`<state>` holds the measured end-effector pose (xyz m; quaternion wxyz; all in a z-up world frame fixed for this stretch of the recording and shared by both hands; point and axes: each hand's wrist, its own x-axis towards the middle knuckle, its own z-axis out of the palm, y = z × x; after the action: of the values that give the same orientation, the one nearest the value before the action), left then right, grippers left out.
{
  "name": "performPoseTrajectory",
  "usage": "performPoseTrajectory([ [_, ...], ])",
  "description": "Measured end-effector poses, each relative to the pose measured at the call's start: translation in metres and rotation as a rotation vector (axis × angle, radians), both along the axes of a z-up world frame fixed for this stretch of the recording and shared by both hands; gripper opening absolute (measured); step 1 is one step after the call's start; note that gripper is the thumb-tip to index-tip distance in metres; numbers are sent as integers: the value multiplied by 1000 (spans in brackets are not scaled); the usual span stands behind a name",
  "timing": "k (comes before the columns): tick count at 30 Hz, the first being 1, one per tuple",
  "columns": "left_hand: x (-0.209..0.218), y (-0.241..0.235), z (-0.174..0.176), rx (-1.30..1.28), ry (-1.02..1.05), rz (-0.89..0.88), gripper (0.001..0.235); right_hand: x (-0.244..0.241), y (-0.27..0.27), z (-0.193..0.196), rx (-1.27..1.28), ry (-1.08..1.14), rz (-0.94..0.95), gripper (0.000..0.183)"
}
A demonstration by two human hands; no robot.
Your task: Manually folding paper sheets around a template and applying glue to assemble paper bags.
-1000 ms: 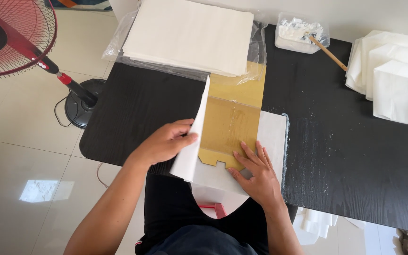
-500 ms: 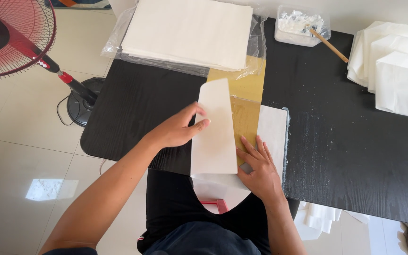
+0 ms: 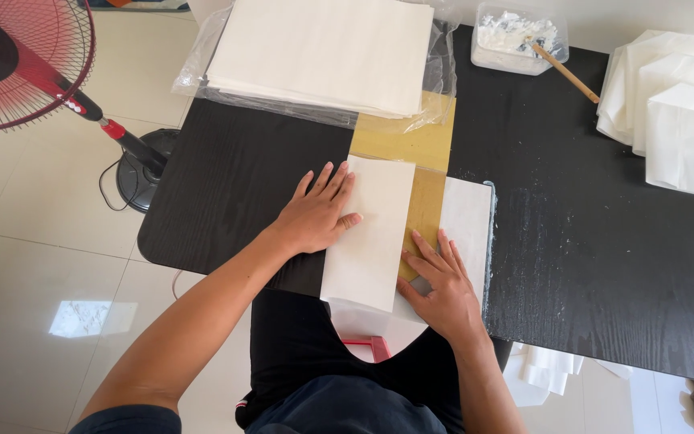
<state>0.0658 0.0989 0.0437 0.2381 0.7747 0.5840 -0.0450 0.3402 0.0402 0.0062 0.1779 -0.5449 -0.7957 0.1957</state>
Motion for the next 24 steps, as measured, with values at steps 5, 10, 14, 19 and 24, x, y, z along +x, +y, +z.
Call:
performPoseTrajectory([
  [5, 9, 5, -3, 61, 91, -36, 81, 1, 0, 3, 11, 2, 2, 44],
  [10, 22, 12, -2, 89, 99, -37, 79, 0, 0, 6, 13, 18, -4, 44],
  [14, 33, 20, -7, 122, 121, -30, 76, -1, 1, 8, 3, 19, 7, 43],
  [19, 43, 25, -18, 164, 110, 6, 74, -2, 2, 14, -17, 30, 3, 43],
  [24, 45, 22, -17, 196, 73, 33, 73, -5, 2, 23, -54, 48, 11, 44],
])
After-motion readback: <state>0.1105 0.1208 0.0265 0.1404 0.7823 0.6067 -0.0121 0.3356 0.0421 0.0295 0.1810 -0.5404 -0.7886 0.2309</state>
